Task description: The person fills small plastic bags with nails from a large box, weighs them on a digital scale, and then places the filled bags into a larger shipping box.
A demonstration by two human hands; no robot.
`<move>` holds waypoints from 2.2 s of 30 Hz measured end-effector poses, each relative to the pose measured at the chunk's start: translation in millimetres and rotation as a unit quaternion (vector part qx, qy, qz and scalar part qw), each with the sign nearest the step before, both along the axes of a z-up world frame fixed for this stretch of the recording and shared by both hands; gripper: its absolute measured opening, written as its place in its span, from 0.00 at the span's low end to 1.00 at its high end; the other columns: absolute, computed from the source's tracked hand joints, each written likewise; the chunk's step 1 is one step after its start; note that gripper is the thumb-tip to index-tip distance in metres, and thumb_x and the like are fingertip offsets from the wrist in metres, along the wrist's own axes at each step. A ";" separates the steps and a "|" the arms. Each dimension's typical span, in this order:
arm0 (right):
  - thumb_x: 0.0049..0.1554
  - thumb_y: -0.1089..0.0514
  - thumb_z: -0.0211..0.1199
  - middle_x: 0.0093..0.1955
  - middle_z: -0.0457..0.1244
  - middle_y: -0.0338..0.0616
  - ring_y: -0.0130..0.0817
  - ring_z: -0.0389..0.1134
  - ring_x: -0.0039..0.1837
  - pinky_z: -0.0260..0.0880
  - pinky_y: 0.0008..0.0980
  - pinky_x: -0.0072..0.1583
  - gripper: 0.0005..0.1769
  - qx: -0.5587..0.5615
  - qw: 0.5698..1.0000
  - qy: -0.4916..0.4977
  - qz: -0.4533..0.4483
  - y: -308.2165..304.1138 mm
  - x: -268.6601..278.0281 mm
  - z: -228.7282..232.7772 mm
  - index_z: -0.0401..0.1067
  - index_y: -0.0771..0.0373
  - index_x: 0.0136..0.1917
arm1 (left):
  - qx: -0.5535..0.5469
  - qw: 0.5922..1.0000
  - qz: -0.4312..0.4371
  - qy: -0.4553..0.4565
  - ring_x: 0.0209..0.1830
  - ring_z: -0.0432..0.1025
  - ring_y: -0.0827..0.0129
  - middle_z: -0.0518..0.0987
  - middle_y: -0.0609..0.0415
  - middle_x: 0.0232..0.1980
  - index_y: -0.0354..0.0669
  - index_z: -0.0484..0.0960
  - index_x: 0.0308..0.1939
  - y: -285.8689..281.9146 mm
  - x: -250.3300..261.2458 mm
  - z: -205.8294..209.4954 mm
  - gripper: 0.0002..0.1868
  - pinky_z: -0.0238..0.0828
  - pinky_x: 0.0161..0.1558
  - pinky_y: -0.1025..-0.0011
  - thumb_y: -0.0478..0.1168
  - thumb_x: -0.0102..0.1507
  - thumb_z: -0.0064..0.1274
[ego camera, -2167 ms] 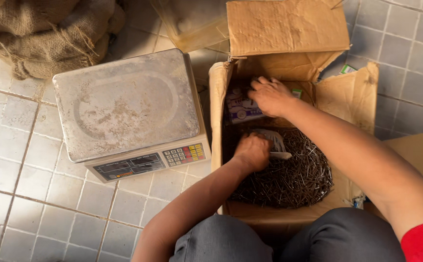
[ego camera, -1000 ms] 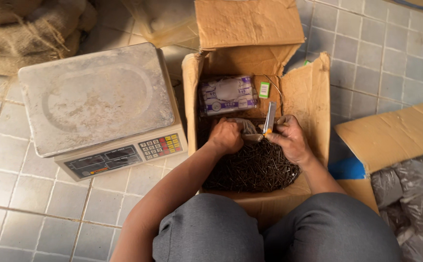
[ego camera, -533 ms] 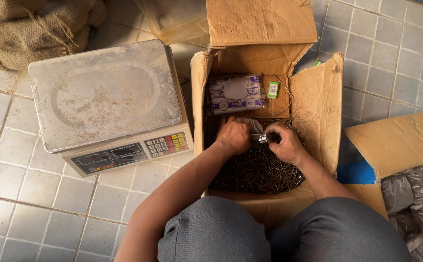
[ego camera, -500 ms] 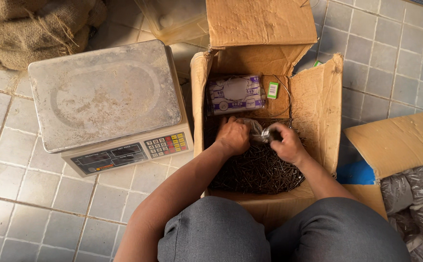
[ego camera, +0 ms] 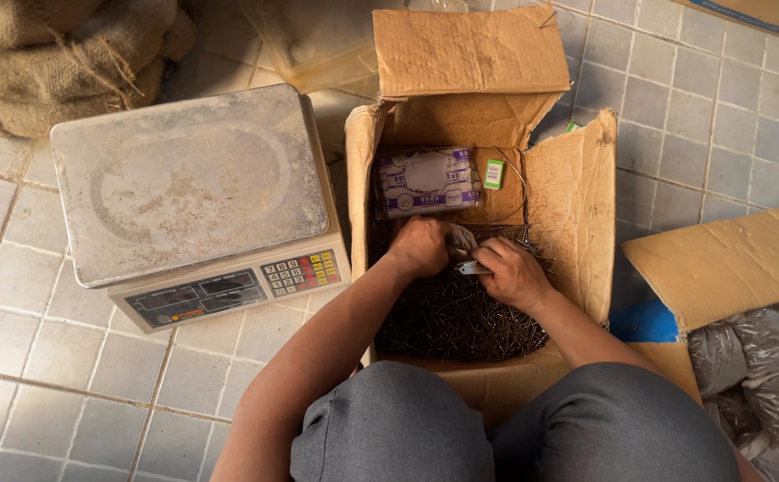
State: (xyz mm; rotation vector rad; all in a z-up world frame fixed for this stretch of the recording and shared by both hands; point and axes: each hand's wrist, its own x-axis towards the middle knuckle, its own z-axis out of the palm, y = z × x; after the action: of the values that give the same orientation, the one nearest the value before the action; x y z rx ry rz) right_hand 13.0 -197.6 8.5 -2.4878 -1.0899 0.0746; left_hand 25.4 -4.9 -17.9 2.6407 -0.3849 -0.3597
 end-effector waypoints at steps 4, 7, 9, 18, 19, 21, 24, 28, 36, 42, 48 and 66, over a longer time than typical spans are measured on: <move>0.48 0.61 0.55 0.34 0.58 0.45 0.45 0.64 0.39 0.65 0.39 0.41 0.03 0.050 0.998 0.016 -0.027 -3.4 1.4 -15.0 0.62 0.60 0.35 | 0.078 0.990 -0.071 -0.094 0.32 0.72 0.62 0.76 0.51 0.28 0.51 0.78 0.38 14.9 -18.2 47.3 0.17 0.65 0.42 0.71 0.39 0.49 0.37; 0.46 0.62 0.57 0.31 0.57 0.44 0.46 0.63 0.37 0.64 0.39 0.40 0.06 0.049 0.995 0.077 -0.049 -5.6 2.4 -14.8 0.60 0.60 0.32 | 0.093 0.995 -0.039 -0.029 0.35 0.72 0.61 0.75 0.55 0.30 0.49 0.77 0.28 20.5 -10.0 16.9 0.11 0.71 0.33 0.71 0.41 0.50 0.37; 0.45 0.64 0.56 0.30 0.58 0.43 0.41 0.62 0.35 0.62 0.37 0.40 0.05 0.045 0.979 0.176 -0.089 -5.4 4.1 -6.4 0.62 0.61 0.31 | 0.234 0.954 -0.147 -0.115 0.33 0.71 0.62 0.75 0.57 0.30 0.53 0.77 0.30 16.3 -5.3 -25.1 0.11 0.67 0.33 0.65 0.38 0.51 0.37; 0.46 0.63 0.63 0.29 0.61 0.48 0.40 0.63 0.35 0.61 0.36 0.41 0.05 0.063 0.921 0.332 -0.193 -1.4 6.1 23.0 0.70 0.66 0.34 | 0.280 0.923 -0.215 -0.155 0.34 0.67 0.61 0.72 0.59 0.29 0.53 0.78 0.28 29.0 25.3 -166.2 0.13 0.63 0.22 0.69 0.36 0.50 0.35; 0.46 0.63 0.63 0.29 0.61 0.48 0.40 0.63 0.35 0.61 0.36 0.41 0.05 0.064 0.921 0.333 -0.193 -1.3 6.0 23.7 0.70 0.66 0.34 | 0.281 0.922 -0.215 -0.155 0.34 0.67 0.61 0.72 0.59 0.29 0.53 0.78 0.28 28.2 20.9 -179.7 0.13 0.63 0.22 0.69 0.36 0.50 0.35; 0.46 0.63 0.63 0.27 0.62 0.49 0.38 0.61 0.34 0.60 0.36 0.40 0.05 0.087 0.908 0.351 -0.210 -1.4 7.4 25.9 0.70 0.67 0.35 | 0.343 0.916 -0.126 -0.167 0.25 0.63 0.53 0.67 0.47 0.26 0.39 0.73 0.28 26.4 14.3 -206.5 0.11 0.56 0.20 0.60 0.36 0.51 0.33; 0.46 0.62 0.63 0.25 0.57 0.45 0.36 0.58 0.33 0.58 0.36 0.38 0.06 0.071 0.918 0.331 -0.205 -10.5 8.7 -1.0 0.69 0.67 0.33 | 0.053 0.978 0.109 -0.169 0.45 0.67 0.55 0.69 0.52 0.39 0.49 0.69 0.39 30.9 -10.3 37.3 0.09 0.67 0.40 0.63 0.41 0.57 0.38; 0.44 0.60 0.64 0.24 0.56 0.46 0.37 0.58 0.32 0.57 0.36 0.36 0.08 0.064 0.927 0.299 -0.217 -4.7 12.7 4.7 0.67 0.66 0.32 | 0.039 0.981 -0.110 -0.153 0.49 0.63 0.57 0.68 0.53 0.47 0.50 0.68 0.43 11.0 -27.7 36.5 0.18 0.60 0.44 0.62 0.39 0.55 0.24; 0.44 0.60 0.65 0.24 0.57 0.43 0.34 0.59 0.31 0.58 0.31 0.37 0.07 0.092 0.924 0.304 -0.211 -2.7 7.7 9.4 0.68 0.63 0.32 | 0.098 0.982 -0.079 -0.139 0.47 0.66 0.61 0.69 0.55 0.43 0.48 0.69 0.43 4.7 -33.8 14.7 0.14 0.66 0.39 0.67 0.43 0.56 0.33; 0.44 0.60 0.65 0.25 0.56 0.47 0.39 0.59 0.32 0.57 0.35 0.37 0.09 0.104 0.930 0.288 -0.203 1.5 4.9 21.7 0.66 0.65 0.31 | 0.069 0.982 -0.079 -0.158 0.45 0.68 0.60 0.71 0.53 0.41 0.48 0.73 0.41 7.7 -33.1 27.3 0.13 0.68 0.39 0.67 0.45 0.57 0.38; 0.44 0.61 0.64 0.24 0.55 0.43 0.35 0.58 0.31 0.58 0.32 0.37 0.08 0.113 0.927 0.282 -0.218 -4.5 6.2 2.5 0.66 0.64 0.31 | 0.118 0.966 -0.149 -0.173 0.49 0.66 0.56 0.72 0.51 0.44 0.50 0.73 0.44 8.6 -33.3 5.3 0.13 0.64 0.43 0.64 0.42 0.58 0.37; 0.44 0.62 0.65 0.29 0.59 0.41 0.35 0.59 0.34 0.61 0.31 0.42 0.05 0.104 0.928 0.297 -0.202 3.1 3.9 13.8 0.70 0.63 0.36 | 0.120 0.982 -0.097 -0.105 0.44 0.66 0.58 0.69 0.52 0.40 0.48 0.71 0.39 -0.6 -25.9 15.4 0.11 0.61 0.42 0.63 0.40 0.56 0.33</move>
State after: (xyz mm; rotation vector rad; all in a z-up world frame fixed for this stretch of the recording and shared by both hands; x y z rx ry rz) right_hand 16.9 -194.5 22.3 -2.2146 -0.3103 0.5226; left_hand -0.5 -5.5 -2.4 2.8948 -0.7119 -0.1971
